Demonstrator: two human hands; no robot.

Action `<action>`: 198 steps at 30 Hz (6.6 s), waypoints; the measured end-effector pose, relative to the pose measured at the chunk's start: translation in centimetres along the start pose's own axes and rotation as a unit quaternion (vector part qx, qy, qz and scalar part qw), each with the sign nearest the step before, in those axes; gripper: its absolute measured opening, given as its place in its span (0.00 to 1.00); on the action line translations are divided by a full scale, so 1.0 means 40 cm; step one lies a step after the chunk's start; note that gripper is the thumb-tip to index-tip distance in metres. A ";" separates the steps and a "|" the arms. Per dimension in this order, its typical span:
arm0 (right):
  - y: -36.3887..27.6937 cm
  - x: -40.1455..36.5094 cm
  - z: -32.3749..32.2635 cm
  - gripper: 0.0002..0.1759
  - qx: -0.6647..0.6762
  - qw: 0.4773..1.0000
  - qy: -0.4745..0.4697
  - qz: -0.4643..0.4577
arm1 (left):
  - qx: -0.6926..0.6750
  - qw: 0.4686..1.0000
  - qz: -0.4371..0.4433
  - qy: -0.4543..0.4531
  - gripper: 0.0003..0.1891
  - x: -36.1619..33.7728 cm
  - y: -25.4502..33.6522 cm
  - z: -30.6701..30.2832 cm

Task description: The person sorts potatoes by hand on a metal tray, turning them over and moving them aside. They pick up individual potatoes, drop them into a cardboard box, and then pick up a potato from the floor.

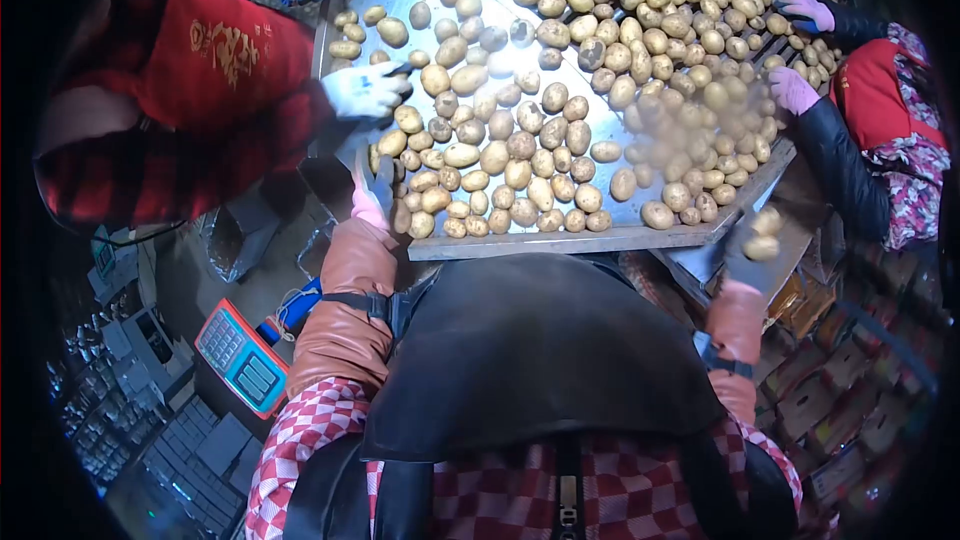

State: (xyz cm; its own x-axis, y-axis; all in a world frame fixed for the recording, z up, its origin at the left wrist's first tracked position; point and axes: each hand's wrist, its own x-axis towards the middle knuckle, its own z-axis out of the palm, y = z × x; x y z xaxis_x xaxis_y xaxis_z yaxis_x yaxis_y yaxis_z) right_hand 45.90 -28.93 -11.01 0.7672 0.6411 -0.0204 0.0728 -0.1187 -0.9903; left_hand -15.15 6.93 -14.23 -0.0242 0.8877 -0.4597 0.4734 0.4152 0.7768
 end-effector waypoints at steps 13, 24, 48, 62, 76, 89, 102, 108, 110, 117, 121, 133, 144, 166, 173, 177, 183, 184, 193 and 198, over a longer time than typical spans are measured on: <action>-0.238 -0.081 0.794 0.36 -0.438 0.735 -0.430 -0.287 | -0.313 0.944 0.093 -0.045 0.29 -0.065 -0.004 -0.043; -0.196 0.071 1.096 0.29 -0.528 0.740 -0.289 -0.300 | -0.425 0.904 -0.001 -0.042 0.31 -0.250 -0.061 -0.034; -0.219 -0.018 0.603 0.22 -0.274 0.925 -0.244 -0.095 | 0.346 0.920 0.145 0.116 0.35 0.090 0.128 0.146; -0.251 -0.004 0.639 0.24 -0.335 0.886 -0.305 -0.097 | 0.415 0.839 0.353 0.005 0.40 -0.016 0.274 0.328; -0.227 -0.020 0.596 0.22 -0.312 0.910 -0.274 -0.005 | 0.380 0.863 0.313 0.111 0.32 0.006 0.228 0.208; -0.244 -0.037 0.565 0.25 -0.352 0.888 -0.295 -0.012 | 0.433 0.814 0.372 -0.111 0.40 -0.096 0.202 0.183; -0.194 -0.049 0.563 0.24 -0.353 0.895 -0.268 -0.056 | 0.433 0.720 0.487 -0.238 0.43 -0.168 0.275 0.314; -0.213 -0.028 0.526 0.23 -0.294 0.921 -0.253 -0.039 | 0.344 0.853 0.360 -0.156 0.41 -0.080 0.280 0.306; -0.240 -0.025 0.501 0.23 -0.328 0.916 -0.228 -0.047 | 0.289 0.874 0.347 -0.180 0.41 -0.046 0.285 0.300; -0.222 -0.056 0.433 0.22 -0.286 0.939 -0.185 -0.054 | 0.415 0.779 0.429 -0.193 0.44 -0.205 0.332 0.366; -0.214 -0.079 0.426 0.22 -0.332 0.923 -0.193 -0.033 | 0.443 0.684 0.514 -0.269 0.46 -0.166 0.315 0.363; -0.208 -0.073 0.371 0.21 -0.347 0.923 -0.161 -0.050 | 0.492 0.835 0.247 -0.007 0.41 0.008 0.232 0.159; -0.150 -0.010 0.385 0.22 -0.286 0.925 -0.225 -0.105 | 0.451 0.705 0.503 -0.215 0.41 -0.216 0.333 0.416; -0.330 -0.020 0.620 0.38 -0.603 0.630 -0.476 -0.110 | 0.447 0.736 0.490 -0.134 0.43 -0.098 0.388 0.462; -0.196 -0.046 0.620 0.31 -0.440 0.689 -0.548 -0.178 | 0.452 0.848 0.271 -0.047 0.34 -0.011 0.402 0.290; -0.204 -0.027 0.579 0.28 -0.367 0.785 -0.479 -0.140 | 0.347 0.887 0.306 -0.006 0.42 0.003 0.211 0.204; -0.211 -0.026 0.598 0.26 -0.366 0.827 -0.415 -0.101 | 0.481 0.844 0.236 -0.011 0.40 -0.100 0.168 0.178; -0.201 -0.025 0.603 0.26 -0.365 0.827 -0.416 -0.102 | 0.484 0.842 0.237 -0.013 0.40 -0.113 0.170 0.181; -0.171 0.046 0.606 0.39 -0.561 0.811 -0.125 -0.112 | 0.453 0.845 0.253 -0.126 0.56 -0.220 0.212 0.217; -0.301 -0.021 0.630 0.44 -0.638 0.744 -0.177 0.086 | 0.421 0.806 0.380 -0.169 0.46 -0.208 0.247 0.259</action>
State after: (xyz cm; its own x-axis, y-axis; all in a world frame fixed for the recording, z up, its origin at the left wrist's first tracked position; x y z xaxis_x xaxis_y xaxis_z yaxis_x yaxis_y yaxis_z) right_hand 28.32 -8.95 -2.55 0.6352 0.6659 -0.3914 0.7126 -0.7007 -0.0356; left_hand -1.16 1.58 -7.18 0.7286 0.6583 -0.1892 0.6714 -0.6315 0.3878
